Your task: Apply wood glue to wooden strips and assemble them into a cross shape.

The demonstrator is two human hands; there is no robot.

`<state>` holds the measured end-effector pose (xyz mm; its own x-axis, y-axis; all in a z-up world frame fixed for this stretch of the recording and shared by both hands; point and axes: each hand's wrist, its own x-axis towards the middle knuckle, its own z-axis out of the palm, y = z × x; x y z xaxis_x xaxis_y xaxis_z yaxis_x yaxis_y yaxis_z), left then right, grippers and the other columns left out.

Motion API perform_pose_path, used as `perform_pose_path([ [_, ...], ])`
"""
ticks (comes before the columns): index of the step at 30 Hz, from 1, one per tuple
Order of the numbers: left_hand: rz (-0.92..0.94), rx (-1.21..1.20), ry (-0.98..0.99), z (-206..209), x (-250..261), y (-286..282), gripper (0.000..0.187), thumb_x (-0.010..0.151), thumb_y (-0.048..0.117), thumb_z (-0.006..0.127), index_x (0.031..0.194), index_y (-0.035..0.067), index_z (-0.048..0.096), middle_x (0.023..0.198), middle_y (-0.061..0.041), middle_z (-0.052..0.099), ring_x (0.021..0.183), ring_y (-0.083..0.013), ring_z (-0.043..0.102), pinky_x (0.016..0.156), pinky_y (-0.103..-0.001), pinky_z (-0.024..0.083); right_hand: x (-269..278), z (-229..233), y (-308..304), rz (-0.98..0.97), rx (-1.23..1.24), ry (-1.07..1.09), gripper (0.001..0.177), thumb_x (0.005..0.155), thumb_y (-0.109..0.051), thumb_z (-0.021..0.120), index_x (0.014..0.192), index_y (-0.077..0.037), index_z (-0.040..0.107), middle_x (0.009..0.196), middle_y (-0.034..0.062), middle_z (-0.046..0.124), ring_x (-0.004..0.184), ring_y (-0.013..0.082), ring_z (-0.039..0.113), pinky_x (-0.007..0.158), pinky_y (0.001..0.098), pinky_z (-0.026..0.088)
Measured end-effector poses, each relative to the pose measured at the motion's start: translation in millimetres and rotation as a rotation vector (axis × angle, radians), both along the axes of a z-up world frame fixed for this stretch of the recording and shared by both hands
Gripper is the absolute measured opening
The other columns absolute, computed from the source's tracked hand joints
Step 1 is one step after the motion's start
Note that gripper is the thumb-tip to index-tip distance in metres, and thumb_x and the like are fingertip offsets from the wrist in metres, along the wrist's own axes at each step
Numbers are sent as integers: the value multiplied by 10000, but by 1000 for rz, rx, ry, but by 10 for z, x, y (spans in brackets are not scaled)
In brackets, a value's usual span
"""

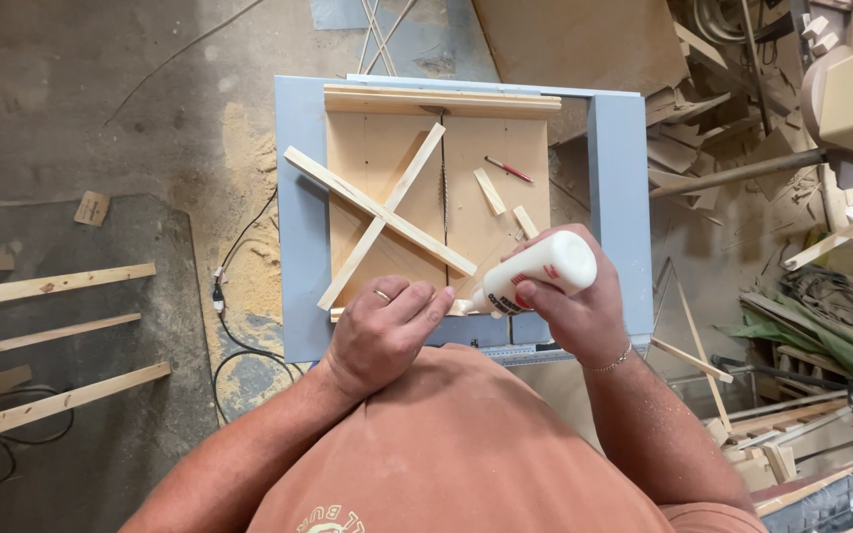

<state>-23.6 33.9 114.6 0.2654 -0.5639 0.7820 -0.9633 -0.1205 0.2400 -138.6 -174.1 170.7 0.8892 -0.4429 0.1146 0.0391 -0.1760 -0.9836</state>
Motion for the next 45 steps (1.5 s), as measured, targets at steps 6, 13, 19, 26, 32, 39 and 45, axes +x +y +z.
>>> perform_pose_path([
  [6,-21,99,78,-79,19,44,173,924,90,662,1057,159,747,860,-14,624,729,-197,608,660,-312,507,-136,-373,-307,-195,-71,-28,348,838,-90,837,1085,21,618,930,196,726,883,228,701,822,400,583],
  [13,-100,236,1266,-67,14,132,202,967,205,668,1081,97,795,887,-161,780,846,-341,751,767,-405,565,57,83,-927,-298,-576,764,584,837,-396,808,1262,-69,577,1078,314,669,1088,528,629,925,609,465],
  [19,-113,286,1756,-357,-21,162,239,964,141,600,1114,15,736,797,-122,760,740,-191,600,720,-314,533,-404,-1046,-2039,-31,-915,1530,531,906,-439,598,1282,-64,596,1219,212,735,1182,392,684,995,538,528],
  [26,39,372,1765,-559,-25,283,181,966,164,651,1038,87,798,757,-62,761,704,-140,584,673,-292,496,-956,-2261,-2686,292,-1229,1860,395,951,-316,569,1286,-172,722,1187,102,768,1111,349,706,921,643,465],
  [32,92,360,1573,-755,-83,264,201,905,211,711,1013,99,838,919,-128,753,876,-224,681,825,-372,537,-686,-2115,-2313,509,-1246,2043,447,1042,-322,447,1397,-138,647,1377,58,700,1291,341,620,957,671,416],
  [39,185,257,1765,-896,8,290,129,899,207,732,885,106,812,591,-32,595,653,-121,515,616,-276,465,-924,-2455,-2567,528,-1320,1955,427,948,-322,633,1318,-127,718,1288,79,763,1237,357,666,908,677,438],
  [45,273,35,2085,-969,69,193,193,925,177,666,888,21,773,726,-142,682,573,-144,581,490,-239,473,-303,-1603,-1852,253,-1488,1555,412,895,-501,608,1173,-254,786,1124,-34,796,1117,254,708,910,448,486],
])
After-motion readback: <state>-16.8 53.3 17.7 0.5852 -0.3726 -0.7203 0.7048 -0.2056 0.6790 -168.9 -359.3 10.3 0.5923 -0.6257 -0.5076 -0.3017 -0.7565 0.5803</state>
